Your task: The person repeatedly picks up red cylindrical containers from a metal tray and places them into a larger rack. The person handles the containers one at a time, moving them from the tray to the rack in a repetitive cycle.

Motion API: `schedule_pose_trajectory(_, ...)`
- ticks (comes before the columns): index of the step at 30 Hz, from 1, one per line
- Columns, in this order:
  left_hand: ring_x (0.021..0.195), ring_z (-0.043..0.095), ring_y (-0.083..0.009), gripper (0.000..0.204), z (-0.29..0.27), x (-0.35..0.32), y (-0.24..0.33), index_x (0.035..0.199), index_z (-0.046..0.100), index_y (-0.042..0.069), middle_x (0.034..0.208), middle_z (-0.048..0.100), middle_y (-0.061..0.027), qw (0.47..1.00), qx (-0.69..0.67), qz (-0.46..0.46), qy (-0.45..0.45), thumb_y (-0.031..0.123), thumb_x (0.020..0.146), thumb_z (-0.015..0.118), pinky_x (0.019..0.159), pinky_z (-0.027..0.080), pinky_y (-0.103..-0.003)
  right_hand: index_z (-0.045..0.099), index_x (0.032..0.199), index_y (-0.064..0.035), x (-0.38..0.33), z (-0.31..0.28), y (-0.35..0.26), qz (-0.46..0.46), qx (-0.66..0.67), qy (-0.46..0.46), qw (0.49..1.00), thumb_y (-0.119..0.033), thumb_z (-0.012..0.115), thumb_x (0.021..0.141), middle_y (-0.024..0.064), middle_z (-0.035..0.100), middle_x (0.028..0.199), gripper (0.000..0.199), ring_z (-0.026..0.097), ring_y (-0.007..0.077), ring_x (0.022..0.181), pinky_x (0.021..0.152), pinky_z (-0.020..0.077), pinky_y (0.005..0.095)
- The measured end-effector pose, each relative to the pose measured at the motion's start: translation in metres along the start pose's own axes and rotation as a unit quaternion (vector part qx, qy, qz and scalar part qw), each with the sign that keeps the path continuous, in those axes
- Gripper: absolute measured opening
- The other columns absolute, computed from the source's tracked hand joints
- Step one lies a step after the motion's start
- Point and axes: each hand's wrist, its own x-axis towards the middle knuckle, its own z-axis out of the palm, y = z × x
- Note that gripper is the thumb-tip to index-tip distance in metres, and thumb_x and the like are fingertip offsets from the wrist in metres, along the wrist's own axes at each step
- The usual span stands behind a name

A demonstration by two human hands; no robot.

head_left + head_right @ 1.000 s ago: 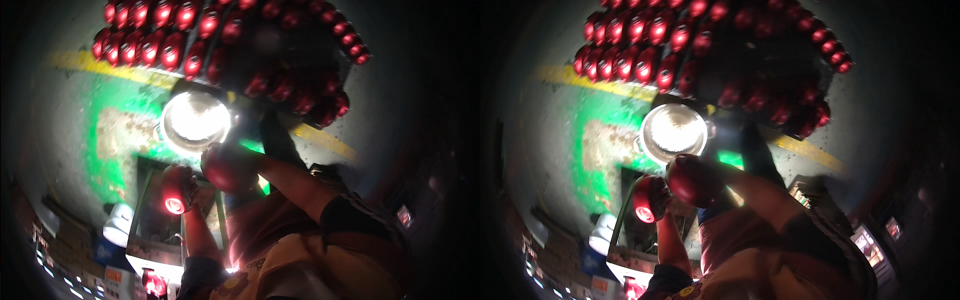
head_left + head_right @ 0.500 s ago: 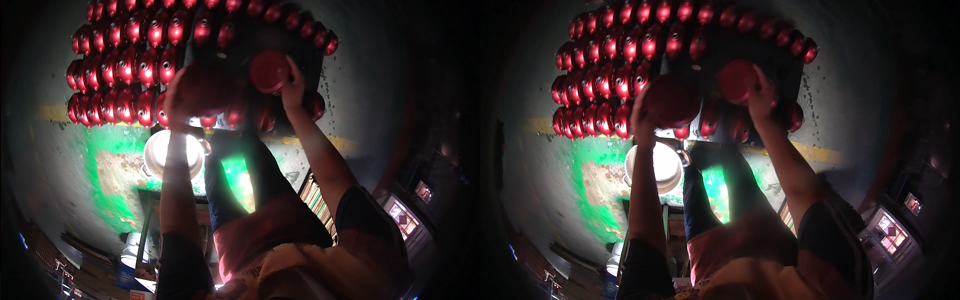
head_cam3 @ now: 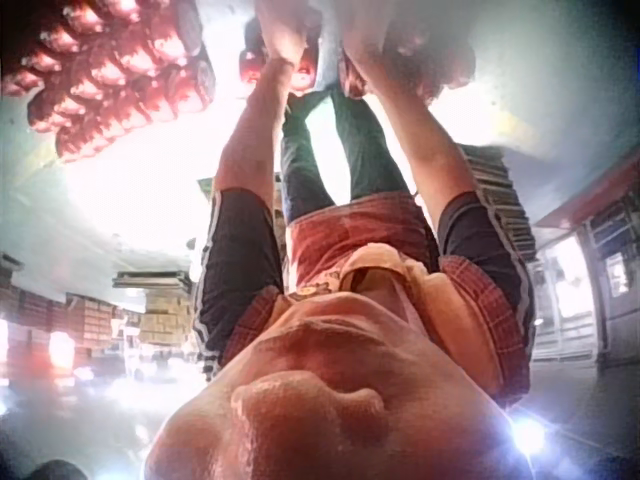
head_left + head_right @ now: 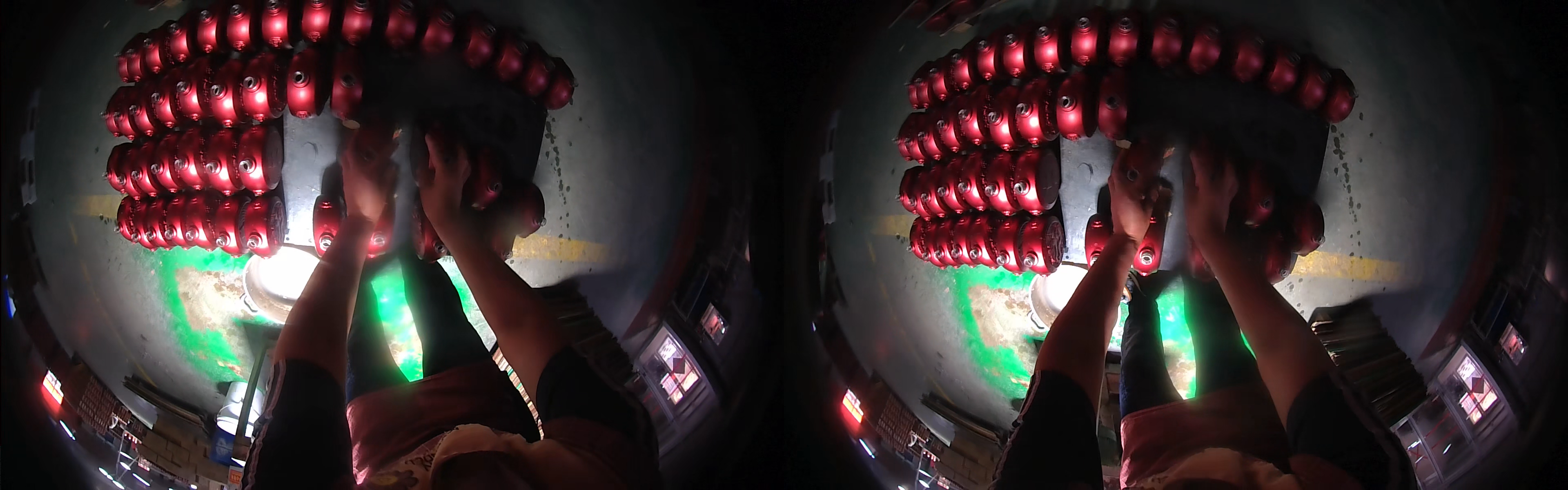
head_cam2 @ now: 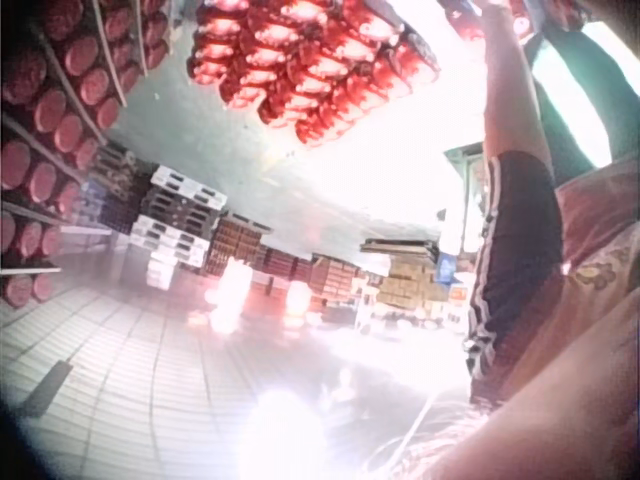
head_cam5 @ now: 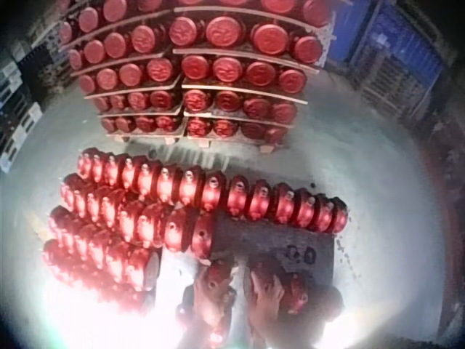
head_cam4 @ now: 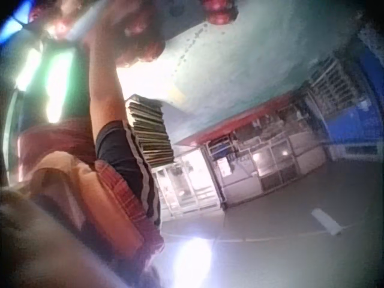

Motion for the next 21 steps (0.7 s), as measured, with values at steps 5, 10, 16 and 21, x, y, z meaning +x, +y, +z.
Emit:
schedule_pose_trajectory(5,0.127,0.044,-0.0385,0.052,-0.044,0.019,-0.005,0.125,0.067,0.022,0.147,0.041,-0.0161,0.998,-0.027,-0.002,0.064,0.006,0.076,0.075,0.108,0.039,-0.041,0.053,0.14,-0.0286,0.008,-0.02,-0.028,-0.092,0.036,0.042,0.994,-0.014,0.067,0.083,0.0246,0.039,0.144,0.061,0.04,0.0435,0.13,0.107,0.037,0.0499)
schedule_pose_trajectory(10,0.131,0.043,-0.0382,0.061,-0.092,0.107,-0.058,0.131,0.063,0.029,0.145,0.045,-0.0162,0.991,0.079,-0.014,0.111,0.005,0.076,0.076,0.108,0.038,-0.042,0.055,0.137,-0.0269,0.087,0.006,-0.089,-0.214,0.125,-0.044,0.968,-0.014,0.068,0.081,0.0149,0.055,0.131,0.059,0.05,0.0378,0.122,0.098,0.0457,0.0487)
schedule_pose_trajectory(16,0.124,0.048,-0.0446,0.063,-0.052,0.143,-0.083,0.139,0.05,0.041,0.15,0.036,-0.0208,0.995,0.051,-0.008,0.089,0.021,0.083,0.07,0.101,0.045,-0.048,0.056,0.132,-0.0183,0.129,0.092,-0.128,-0.187,0.093,0.045,0.977,-0.009,0.067,0.08,0.0313,0.039,0.139,0.054,0.047,0.0478,0.124,0.099,0.0453,0.0508)
schedule_pose_trajectory(21,0.121,0.052,-0.046,0.06,-0.05,0.138,-0.071,0.14,0.046,0.047,0.153,0.032,-0.0197,0.995,0.024,-0.065,0.074,0.033,0.085,0.067,0.098,0.049,-0.046,0.058,0.129,-0.0172,0.127,0.102,-0.114,-0.186,0.099,0.063,0.976,-0.008,0.069,0.08,0.0302,0.04,0.139,0.052,0.047,0.0462,0.125,0.104,0.0414,0.0502)
